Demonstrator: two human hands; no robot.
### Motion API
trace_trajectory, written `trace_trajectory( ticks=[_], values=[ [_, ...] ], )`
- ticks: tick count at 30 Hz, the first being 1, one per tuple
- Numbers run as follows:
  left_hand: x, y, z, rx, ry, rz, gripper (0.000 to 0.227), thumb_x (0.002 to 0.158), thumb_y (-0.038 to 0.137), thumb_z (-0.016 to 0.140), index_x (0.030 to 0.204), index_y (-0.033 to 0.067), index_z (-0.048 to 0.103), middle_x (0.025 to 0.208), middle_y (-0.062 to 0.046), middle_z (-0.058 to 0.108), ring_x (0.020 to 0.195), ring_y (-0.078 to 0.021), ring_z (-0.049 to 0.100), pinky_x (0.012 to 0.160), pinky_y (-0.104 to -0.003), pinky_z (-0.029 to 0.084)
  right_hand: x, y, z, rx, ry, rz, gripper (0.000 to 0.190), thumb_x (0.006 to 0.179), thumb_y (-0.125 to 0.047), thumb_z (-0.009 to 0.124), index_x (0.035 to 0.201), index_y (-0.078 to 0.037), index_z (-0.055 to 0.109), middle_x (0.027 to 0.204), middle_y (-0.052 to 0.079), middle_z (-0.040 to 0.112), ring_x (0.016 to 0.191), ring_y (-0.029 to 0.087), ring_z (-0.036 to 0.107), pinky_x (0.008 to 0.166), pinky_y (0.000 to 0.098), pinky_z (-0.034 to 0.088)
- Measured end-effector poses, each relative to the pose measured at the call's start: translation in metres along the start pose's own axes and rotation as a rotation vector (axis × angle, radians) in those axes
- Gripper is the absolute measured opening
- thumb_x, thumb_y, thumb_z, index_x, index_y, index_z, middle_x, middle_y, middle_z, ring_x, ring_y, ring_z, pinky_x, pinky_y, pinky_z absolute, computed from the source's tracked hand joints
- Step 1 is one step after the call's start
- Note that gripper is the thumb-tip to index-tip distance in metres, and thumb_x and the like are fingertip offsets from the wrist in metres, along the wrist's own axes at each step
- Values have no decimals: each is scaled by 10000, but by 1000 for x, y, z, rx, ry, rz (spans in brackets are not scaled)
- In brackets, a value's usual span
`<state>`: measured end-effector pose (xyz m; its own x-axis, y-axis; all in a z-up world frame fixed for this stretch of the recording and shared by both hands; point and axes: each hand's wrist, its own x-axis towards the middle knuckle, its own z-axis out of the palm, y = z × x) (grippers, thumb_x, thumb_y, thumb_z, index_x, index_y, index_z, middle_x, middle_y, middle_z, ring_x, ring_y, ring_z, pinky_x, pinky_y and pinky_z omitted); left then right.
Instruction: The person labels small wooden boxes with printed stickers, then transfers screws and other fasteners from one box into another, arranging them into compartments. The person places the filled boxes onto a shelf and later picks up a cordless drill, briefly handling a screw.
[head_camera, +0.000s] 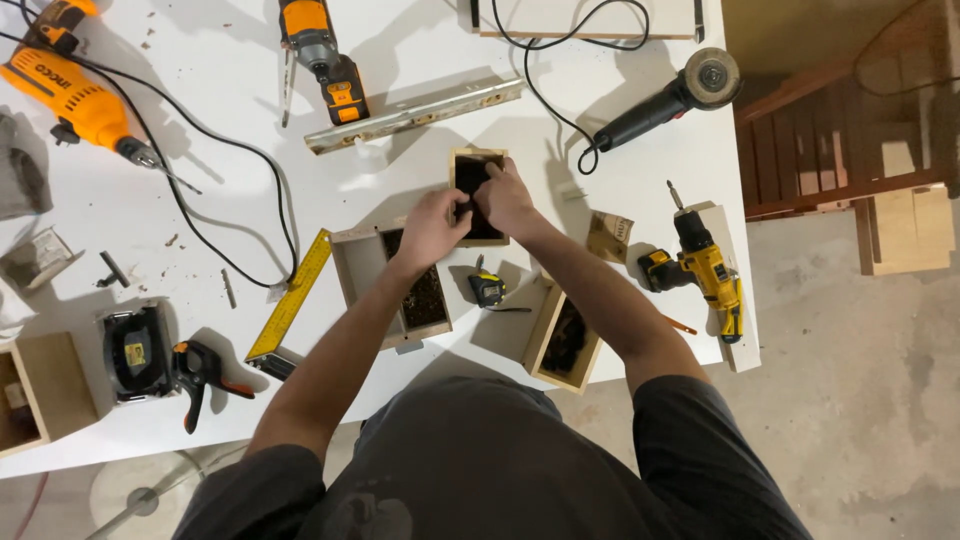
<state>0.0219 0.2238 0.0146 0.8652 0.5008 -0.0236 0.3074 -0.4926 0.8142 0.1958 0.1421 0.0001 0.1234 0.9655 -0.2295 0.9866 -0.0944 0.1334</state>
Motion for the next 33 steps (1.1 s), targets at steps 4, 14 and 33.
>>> trace_trajectory(
  ticks=[4,14,33],
  values=[
    [4,7,-3,-336,21,-157,175,1022,165,581,1184,162,517,1189,-79,661,960,-286,714,825,-459,556,1,16,13,13,17,41,209,889,-216,575,860,-292,768,882,-56,759,1204,222,519,1040,465,309],
    [54,0,53,476,-406,122,170,938,30,562,847,27,706,853,-138,750,780,-306,728,736,-413,598,-231,4,-29,696,-41,406,275,916,-361,686,999,-109,760,924,171,757,946,422,711,812,534,566],
    [8,118,-9,442,-404,17,225,1009,298,590,1168,183,700,1078,-79,739,1102,-298,701,931,-510,545,-351,-65,54,1193,359,1251,402,966,-276,746,1314,-108,637,995,121,702,829,235,729,732,389,616]
  ],
)
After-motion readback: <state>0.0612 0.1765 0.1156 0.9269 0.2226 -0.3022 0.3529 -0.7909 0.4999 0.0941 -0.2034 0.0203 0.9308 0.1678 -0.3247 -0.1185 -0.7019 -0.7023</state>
